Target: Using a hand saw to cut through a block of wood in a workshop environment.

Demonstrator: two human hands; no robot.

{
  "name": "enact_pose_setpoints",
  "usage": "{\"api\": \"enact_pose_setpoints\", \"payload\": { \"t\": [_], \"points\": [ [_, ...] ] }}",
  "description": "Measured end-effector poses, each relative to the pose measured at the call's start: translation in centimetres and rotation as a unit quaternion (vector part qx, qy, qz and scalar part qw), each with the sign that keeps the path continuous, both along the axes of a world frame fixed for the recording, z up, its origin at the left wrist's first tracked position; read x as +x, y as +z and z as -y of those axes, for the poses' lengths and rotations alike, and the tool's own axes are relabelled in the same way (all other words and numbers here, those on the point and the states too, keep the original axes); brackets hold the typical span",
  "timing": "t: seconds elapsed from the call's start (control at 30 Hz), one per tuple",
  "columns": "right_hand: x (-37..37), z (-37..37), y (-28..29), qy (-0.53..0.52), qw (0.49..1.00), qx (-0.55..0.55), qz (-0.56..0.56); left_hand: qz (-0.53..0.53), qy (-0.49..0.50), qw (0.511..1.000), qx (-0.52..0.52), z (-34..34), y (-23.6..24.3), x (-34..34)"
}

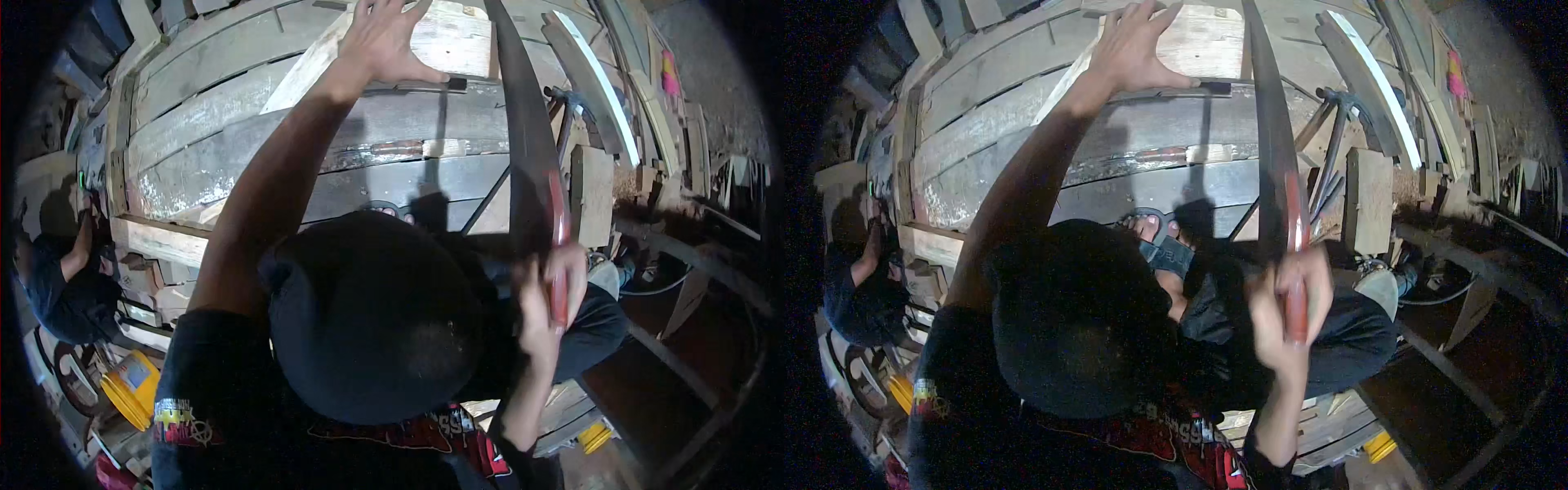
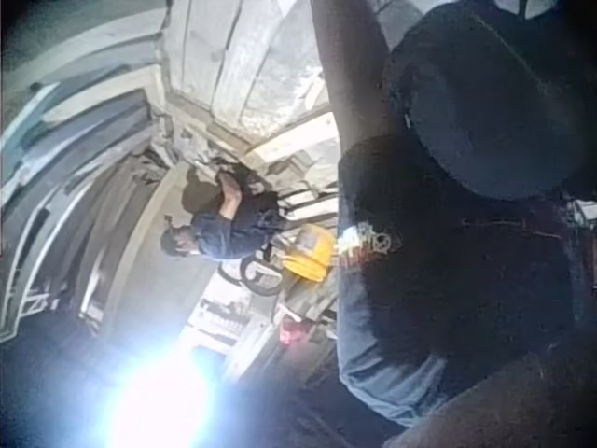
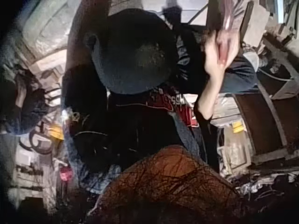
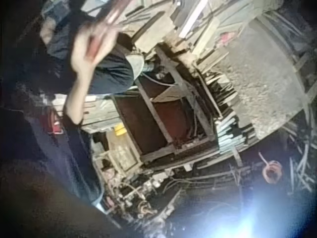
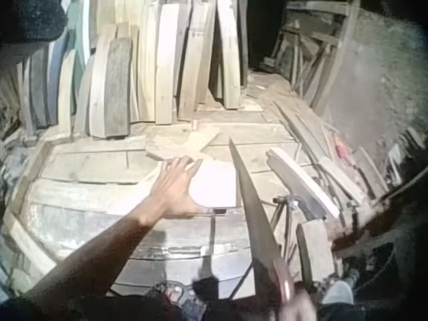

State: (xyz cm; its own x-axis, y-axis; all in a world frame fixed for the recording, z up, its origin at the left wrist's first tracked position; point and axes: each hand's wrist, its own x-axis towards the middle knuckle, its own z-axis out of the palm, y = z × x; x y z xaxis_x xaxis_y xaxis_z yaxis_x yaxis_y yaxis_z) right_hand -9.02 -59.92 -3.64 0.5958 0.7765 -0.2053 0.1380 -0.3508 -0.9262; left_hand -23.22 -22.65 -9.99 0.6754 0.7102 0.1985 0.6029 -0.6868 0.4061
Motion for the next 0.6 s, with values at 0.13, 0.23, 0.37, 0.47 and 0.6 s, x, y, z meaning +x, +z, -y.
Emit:
{"api": "enact_pose_setpoints", "payload": {
  "t": [0.13, 0.23, 0.37, 0.47, 0.6],
  "points": [
    [-1.8, 7.0, -0.1, 0.003, 0.994, 0.106, -0.002, 0.049, -0.017, 0.994, 0.099, -0.5, -2.0, 0.6],
    [1.2, -7.2, 0.4, 0.113, 0.989, 0.088, 0.04, 0.012, 0.011, 0.991, 0.136, 1.6, -3.4, -0.9],
    [7.4, -18.9, -0.4, 0.115, 0.982, 0.146, -0.045, 0.023, -0.009, 0.993, 0.12, 3.0, -3.2, 1.7],
    [4.1, -13.0, -4.6, 0.057, 0.965, 0.205, 0.156, -0.018, 0.017, 0.996, 0.09, 2.1, -2.6, 0.7],
    [-2.2, 4.2, -0.7, 0.006, 0.991, 0.125, -0.046, -0.004, 0.023, 0.992, 0.122, 1.1, -2.8, -0.2]
  ]
}}
